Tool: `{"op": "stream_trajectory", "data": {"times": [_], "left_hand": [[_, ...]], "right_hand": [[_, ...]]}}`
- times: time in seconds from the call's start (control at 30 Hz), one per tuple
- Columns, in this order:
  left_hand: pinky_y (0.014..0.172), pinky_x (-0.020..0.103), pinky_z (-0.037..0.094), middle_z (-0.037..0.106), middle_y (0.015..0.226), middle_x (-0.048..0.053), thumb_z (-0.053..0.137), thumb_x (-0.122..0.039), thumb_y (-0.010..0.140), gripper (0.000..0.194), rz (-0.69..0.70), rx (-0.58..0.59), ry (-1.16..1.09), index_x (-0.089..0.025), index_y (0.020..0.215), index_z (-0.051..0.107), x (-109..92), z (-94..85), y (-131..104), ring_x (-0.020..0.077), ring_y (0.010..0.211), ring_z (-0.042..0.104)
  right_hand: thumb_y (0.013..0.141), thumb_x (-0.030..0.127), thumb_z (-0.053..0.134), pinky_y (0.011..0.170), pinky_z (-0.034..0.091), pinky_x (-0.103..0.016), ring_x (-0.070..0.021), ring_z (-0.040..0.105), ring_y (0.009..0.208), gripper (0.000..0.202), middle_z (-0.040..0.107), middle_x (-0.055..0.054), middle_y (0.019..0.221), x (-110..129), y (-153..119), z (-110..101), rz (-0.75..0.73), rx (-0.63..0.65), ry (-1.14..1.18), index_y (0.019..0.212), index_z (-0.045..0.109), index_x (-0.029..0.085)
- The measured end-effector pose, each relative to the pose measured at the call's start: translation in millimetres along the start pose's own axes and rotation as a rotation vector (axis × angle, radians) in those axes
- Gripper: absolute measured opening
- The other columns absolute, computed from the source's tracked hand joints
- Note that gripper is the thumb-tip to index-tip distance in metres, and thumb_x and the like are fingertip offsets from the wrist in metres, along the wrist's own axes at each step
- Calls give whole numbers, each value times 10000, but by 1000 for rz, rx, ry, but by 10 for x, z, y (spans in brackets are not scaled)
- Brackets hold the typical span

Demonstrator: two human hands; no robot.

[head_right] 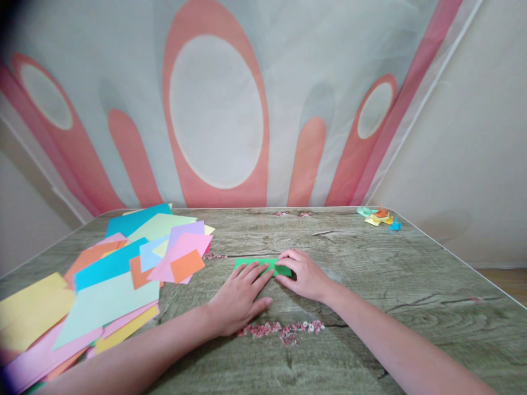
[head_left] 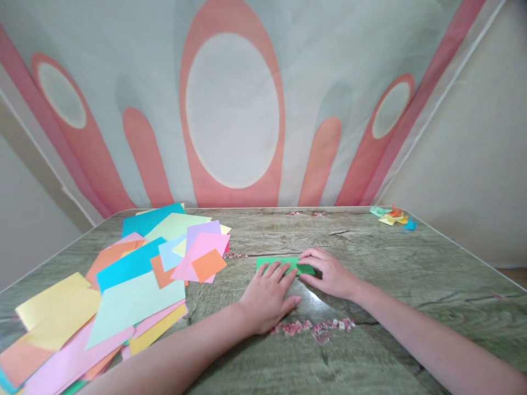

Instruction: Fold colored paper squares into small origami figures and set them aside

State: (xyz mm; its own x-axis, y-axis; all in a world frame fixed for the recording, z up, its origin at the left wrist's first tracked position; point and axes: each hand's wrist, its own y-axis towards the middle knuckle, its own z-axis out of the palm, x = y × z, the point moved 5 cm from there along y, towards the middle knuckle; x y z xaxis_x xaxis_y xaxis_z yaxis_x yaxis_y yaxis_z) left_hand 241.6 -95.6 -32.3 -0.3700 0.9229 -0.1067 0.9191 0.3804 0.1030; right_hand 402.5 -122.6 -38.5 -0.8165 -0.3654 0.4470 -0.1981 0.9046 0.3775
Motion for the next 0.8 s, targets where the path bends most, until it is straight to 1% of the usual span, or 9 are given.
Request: {"op": "stream_trajectory", "data": {"times": [0.13,0.33,0.5,0.63,0.8], "left_hand": [[1042,445,198,382,1364,72,221,-515,905,529,5,-17,-8,-234,1341,326,66,-15,75,244,1268,288],[1039,421,225,396,1349,77,263,-497,905,511,27,-39,-33,-217,1323,352,107,-43,147,236,1250,320],[1028,384,260,438,1310,93,272,-465,913,482,-20,-42,-33,-187,1282,409,219,-59,127,221,1206,384],[1035,395,248,419,1332,102,257,-474,914,503,-51,-42,-10,-175,1297,387,287,-18,73,232,1235,356],[1054,409,209,381,1366,106,250,-506,905,539,-49,-51,16,-173,1316,354,289,59,47,241,1273,308]], "right_hand": [[797,308,571,846,433,-388,-215,541,935,250,582,-75,1003,-44,11,17,5,-31,-54,1030,611,229],[809,297,554,843,438,-386,-212,538,939,235,575,-76,1011,-71,32,13,22,-59,-82,1023,612,219],[808,296,556,836,439,-391,-213,536,935,241,574,-77,1017,-75,26,15,20,-50,-92,1031,607,219],[805,294,562,845,435,-395,-214,538,939,255,575,-79,1026,-87,19,21,17,-48,-94,1043,606,214],[811,297,558,841,441,-397,-210,544,941,252,582,-83,1032,-86,8,22,6,-50,-115,1039,612,203]]}}
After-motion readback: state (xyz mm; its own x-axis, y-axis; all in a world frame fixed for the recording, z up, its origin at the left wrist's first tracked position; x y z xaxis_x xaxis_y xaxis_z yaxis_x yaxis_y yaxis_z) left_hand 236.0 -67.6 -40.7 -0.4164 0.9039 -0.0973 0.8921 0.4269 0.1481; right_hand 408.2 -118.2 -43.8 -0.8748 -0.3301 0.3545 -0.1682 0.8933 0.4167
